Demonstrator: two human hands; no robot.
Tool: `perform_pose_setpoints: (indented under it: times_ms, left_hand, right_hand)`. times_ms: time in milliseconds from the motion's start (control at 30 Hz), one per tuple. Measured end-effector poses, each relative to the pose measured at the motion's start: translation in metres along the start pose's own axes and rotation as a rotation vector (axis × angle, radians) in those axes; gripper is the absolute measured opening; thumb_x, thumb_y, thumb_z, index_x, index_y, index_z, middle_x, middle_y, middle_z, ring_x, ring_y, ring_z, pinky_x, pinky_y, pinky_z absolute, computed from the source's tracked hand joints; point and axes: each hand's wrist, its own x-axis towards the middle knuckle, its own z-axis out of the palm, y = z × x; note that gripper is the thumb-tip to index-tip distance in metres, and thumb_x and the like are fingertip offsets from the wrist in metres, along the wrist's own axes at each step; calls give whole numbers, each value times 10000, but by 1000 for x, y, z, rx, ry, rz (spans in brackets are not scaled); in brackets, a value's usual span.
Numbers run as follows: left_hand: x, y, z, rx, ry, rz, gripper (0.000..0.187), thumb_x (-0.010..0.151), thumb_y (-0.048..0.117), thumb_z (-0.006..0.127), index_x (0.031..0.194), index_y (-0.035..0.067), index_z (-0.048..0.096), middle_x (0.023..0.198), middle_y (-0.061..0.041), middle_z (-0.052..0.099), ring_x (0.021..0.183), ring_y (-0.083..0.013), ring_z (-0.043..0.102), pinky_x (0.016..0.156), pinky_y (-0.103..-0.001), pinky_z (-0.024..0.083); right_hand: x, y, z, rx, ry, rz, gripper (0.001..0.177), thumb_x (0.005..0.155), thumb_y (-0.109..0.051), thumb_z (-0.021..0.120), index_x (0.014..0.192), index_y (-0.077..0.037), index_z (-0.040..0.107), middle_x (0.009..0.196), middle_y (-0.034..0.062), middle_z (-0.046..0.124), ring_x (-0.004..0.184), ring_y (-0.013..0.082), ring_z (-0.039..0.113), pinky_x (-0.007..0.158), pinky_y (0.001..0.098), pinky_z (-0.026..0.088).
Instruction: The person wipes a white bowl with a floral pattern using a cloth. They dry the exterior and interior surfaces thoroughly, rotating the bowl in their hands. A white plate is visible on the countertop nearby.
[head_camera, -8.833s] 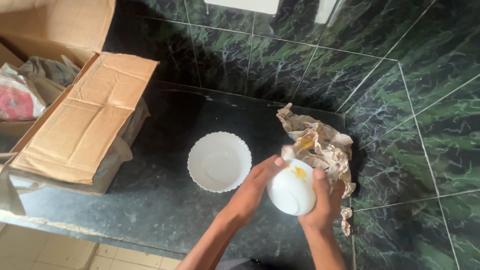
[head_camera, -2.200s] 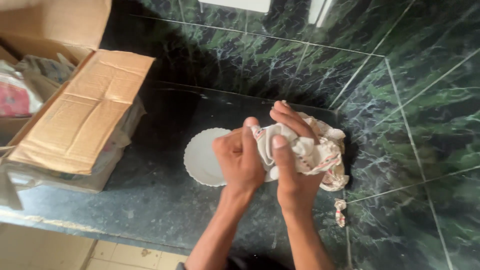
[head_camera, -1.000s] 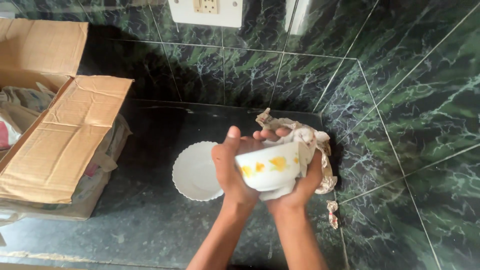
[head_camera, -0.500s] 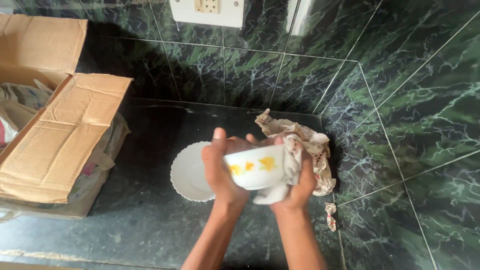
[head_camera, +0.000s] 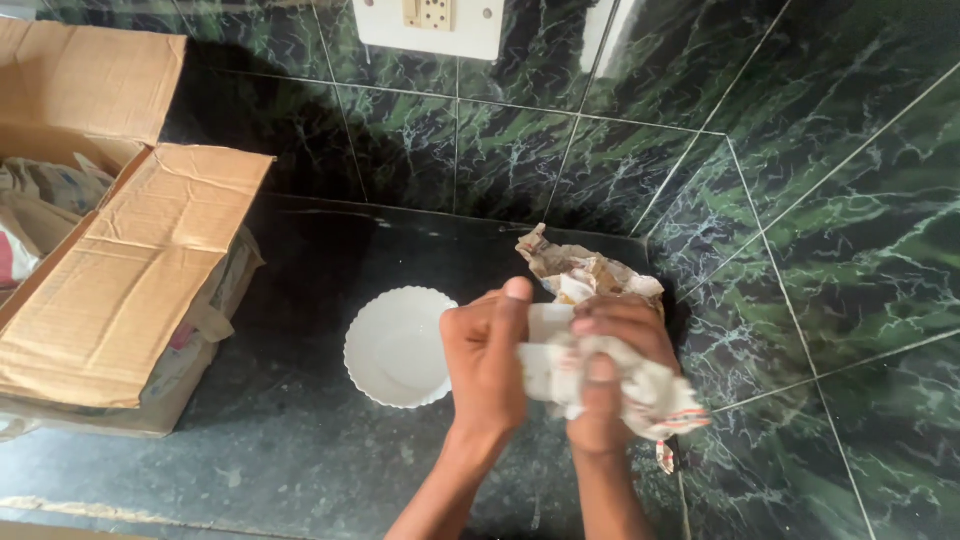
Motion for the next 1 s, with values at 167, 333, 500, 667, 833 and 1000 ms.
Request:
perform_pose_setpoints:
  times_ms: [167, 333, 500, 667, 833, 1000]
  left_hand:
    - [1, -7, -1, -902, 27, -235, 506, 1055, 200, 568, 590, 108, 394, 566, 37, 414, 562, -120, 322, 555, -372, 228]
    - [-1, -3, -3, -309, 153, -202, 553, 1073, 187, 562, 562, 101, 368, 571, 40, 366, 567, -105, 269, 525, -343, 190]
    - [-5, 3, -14, 124, 71, 78, 518, 1084, 238, 560, 622, 47, 423, 573, 32, 393, 550, -150, 335, 587, -344, 320]
    - [17, 35, -12, -728, 385, -521, 450, 1016, 260, 524, 623, 43, 487, 618, -38, 487, 614, -175, 462, 632, -345, 390]
    - [3, -16, -13, -290, 244, -361, 506, 1025, 299, 589, 579, 93, 464, 573, 54, 426, 542, -70, 351, 505, -308, 260]
    - [8, -12, -6, -171, 17, -237, 580, 1057, 301, 560, 547, 91, 381, 542, 75, 376, 527, -38, 284, 481, -327, 182]
  right_hand:
    - [-26, 18, 14, 925, 346, 648, 500, 1026, -430, 384, 1165, -8, 615, 1128, 184, 645, 1088, 325, 638, 1009, 463, 538]
    - [-2, -8, 8, 916, 306, 762, 461, 1027, -366, 425, 1167, 18, 638, 1258, 229, 663, 1104, 343, 646, 978, 493, 513]
    - [3, -28, 6, 81, -202, 245, 283, 1006, -192, 591, 1178, 15, 679, 1266, 201, 696, 1213, 285, 663, 1148, 433, 497]
    - [-26, 8, 28, 837, 174, 575, 406, 1057, -316, 506, 1189, 47, 633, 1219, 198, 690, 1166, 311, 647, 1089, 445, 492]
    - [-45, 35, 17, 1331, 554, 1015, 641, 1008, -535, 418, 1134, 37, 678, 1052, 149, 716, 978, 310, 688, 863, 439, 563]
    - [-64, 58, 0, 892, 571, 751, 345, 1154, -302, 502, 1152, 14, 640, 1074, 144, 669, 983, 259, 676, 905, 381, 556]
